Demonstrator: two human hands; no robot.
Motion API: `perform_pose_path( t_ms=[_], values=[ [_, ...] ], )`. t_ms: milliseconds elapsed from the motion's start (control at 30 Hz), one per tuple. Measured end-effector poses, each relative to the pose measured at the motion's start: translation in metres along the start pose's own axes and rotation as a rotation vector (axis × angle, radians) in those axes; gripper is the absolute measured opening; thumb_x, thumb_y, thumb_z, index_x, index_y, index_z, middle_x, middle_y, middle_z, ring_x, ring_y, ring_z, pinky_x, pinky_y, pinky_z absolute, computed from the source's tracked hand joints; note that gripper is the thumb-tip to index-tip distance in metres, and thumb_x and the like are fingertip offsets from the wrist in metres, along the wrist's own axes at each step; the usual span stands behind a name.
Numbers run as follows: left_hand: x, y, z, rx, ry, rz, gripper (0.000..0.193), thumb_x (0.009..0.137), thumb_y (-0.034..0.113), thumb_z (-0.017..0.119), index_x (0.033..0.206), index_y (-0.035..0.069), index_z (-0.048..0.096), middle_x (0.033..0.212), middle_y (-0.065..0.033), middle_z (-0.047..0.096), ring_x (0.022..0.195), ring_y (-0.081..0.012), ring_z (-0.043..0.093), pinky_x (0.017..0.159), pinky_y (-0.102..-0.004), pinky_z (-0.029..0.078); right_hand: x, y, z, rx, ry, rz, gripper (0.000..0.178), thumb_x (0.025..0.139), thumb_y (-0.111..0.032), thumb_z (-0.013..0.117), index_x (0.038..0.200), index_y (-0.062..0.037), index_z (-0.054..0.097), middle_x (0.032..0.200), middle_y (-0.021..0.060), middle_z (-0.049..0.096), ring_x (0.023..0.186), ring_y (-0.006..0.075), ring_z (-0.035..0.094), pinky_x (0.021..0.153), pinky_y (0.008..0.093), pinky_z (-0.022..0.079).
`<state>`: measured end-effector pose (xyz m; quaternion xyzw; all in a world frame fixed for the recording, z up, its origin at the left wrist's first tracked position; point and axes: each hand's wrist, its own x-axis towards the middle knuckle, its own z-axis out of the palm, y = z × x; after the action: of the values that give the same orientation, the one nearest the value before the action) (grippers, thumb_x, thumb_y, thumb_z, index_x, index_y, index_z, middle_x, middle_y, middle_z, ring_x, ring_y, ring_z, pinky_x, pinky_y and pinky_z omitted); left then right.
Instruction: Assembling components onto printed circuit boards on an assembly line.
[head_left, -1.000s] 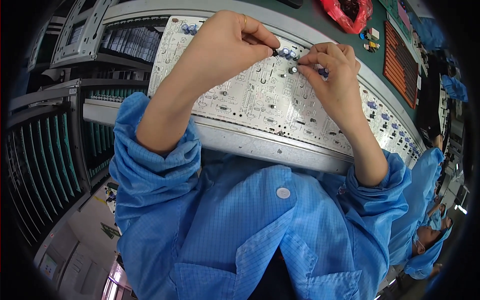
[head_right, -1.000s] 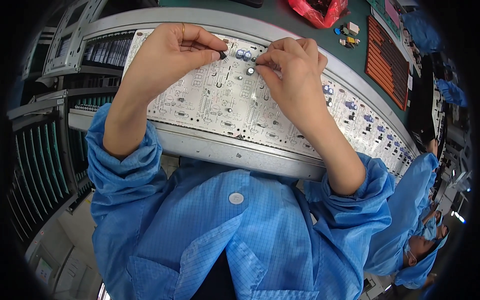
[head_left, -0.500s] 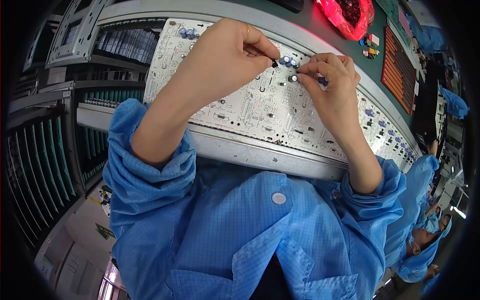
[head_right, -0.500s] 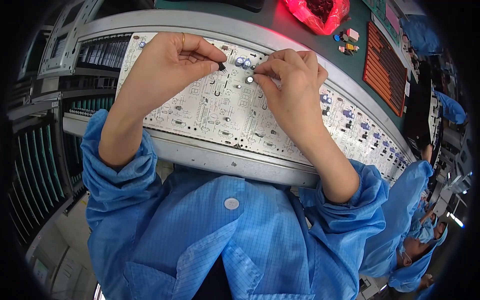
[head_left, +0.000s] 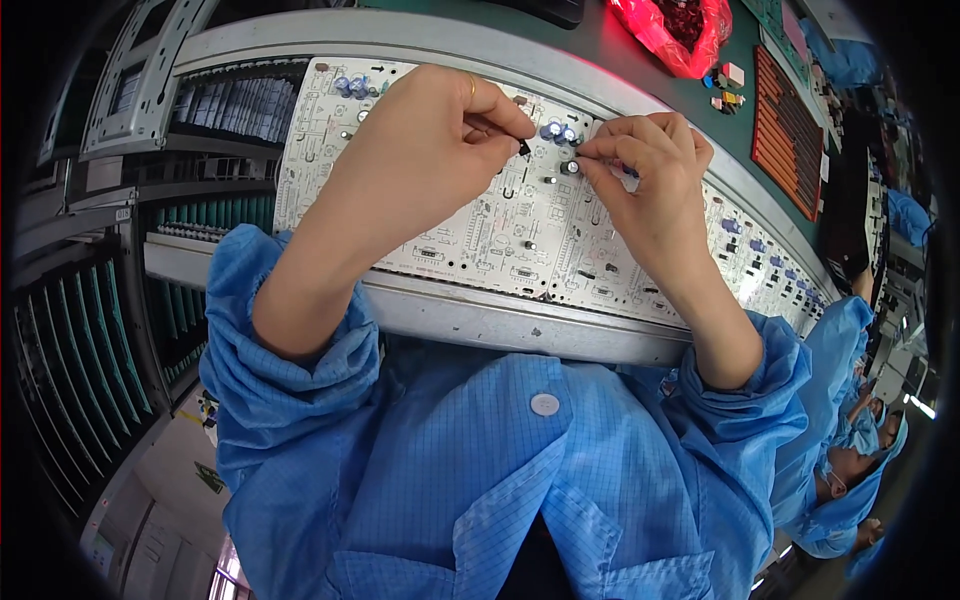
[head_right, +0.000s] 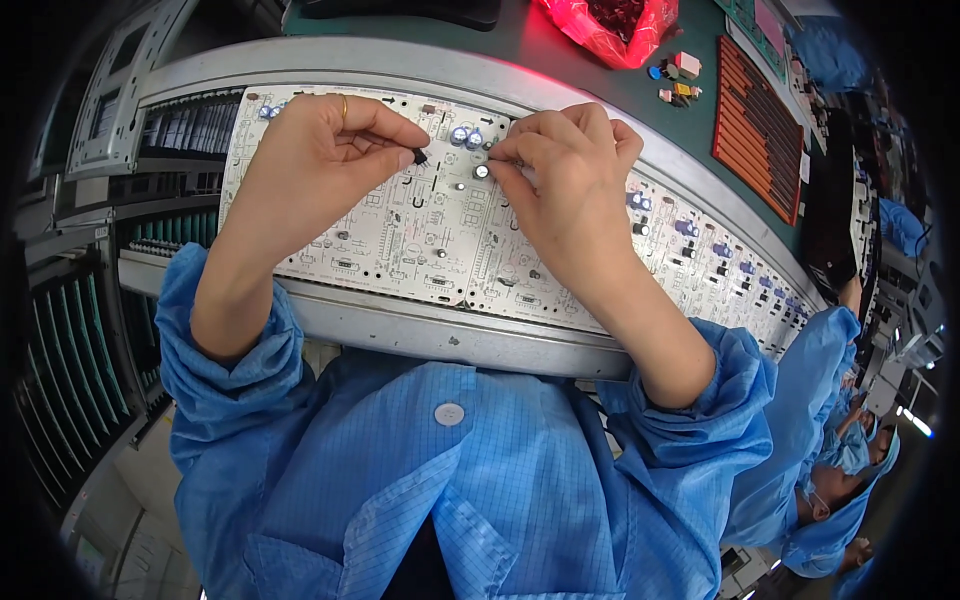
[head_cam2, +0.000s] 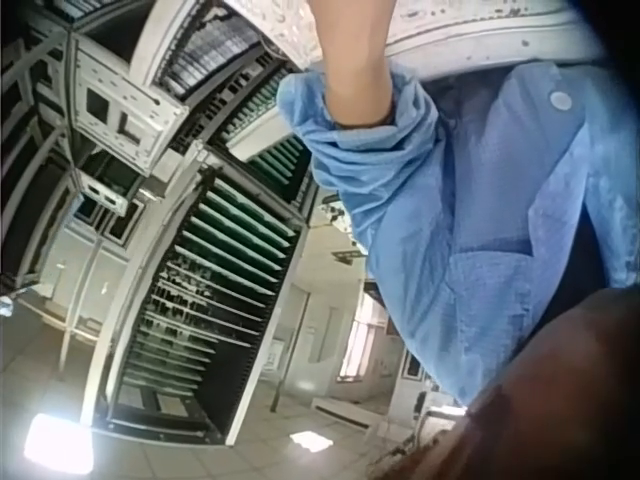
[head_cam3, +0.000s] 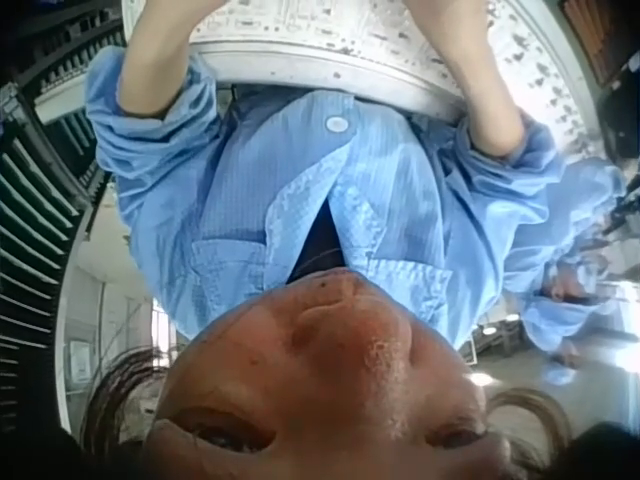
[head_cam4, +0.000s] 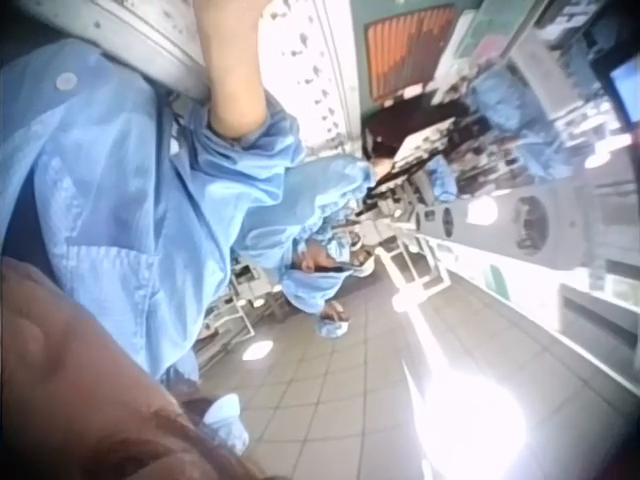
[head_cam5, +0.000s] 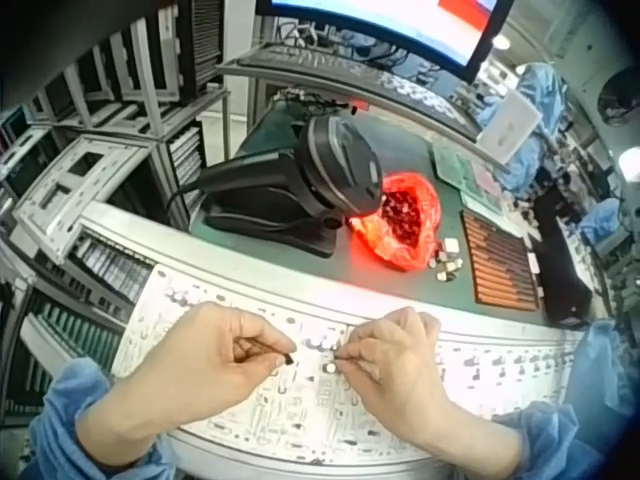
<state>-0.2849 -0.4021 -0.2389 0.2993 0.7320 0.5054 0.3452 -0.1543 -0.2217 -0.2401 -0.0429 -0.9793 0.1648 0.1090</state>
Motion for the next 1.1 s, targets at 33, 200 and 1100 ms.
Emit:
perform_pose_path(
  t_ms=[33, 200, 1100],
  values=[
    [0.0, -0.001, 0.001, 0.0, -0.003, 0.001, 0.017, 0.084, -0.004, 0.063, 0.101, -0.005, 0.068, 0.087, -0.0092, 0.07, 0.08, -0.0104, 0.067, 0.071, -0.0208, 0.053, 0.0, 0.0, 0.0, -0.001, 0.001, 0.002, 0.008, 0.073, -0.009, 0.074, 0.081, -0.008, 0.071, 0.091, -0.0008, 0.065, 0.093, 0.0217, 0.052, 0.09, 0.0416, 0.031],
    [-0.002, -0.001, 0.004, -0.025, 0.046, 0.03, 0.018, 0.081, 0.001, 0.06, 0.095, -0.006, 0.07, 0.073, -0.0106, 0.068, 0.066, -0.0112, 0.063, 0.06, -0.0242, 0.049, -0.003, 0.001, -0.001, -0.015, 0.012, -0.041, 0.009, 0.074, -0.009, 0.074, 0.082, -0.0085, 0.071, 0.091, -0.0018, 0.066, 0.091, 0.0203, 0.053, 0.091, 0.0412, 0.03],
    [0.002, -0.014, -0.009, 0.167, -0.062, 0.038, 0.023, 0.085, 0.01, 0.07, 0.107, 0.001, 0.07, 0.093, -0.0038, 0.07, 0.074, -0.0045, 0.055, 0.067, -0.0187, 0.041, 0.005, 0.01, -0.018, 0.165, -0.22, 0.089, 0.01, 0.078, -0.009, 0.065, 0.078, -0.0006, 0.07, 0.077, 0.0112, 0.066, 0.091, 0.028, 0.055, 0.09, 0.0402, 0.036]
  ],
)
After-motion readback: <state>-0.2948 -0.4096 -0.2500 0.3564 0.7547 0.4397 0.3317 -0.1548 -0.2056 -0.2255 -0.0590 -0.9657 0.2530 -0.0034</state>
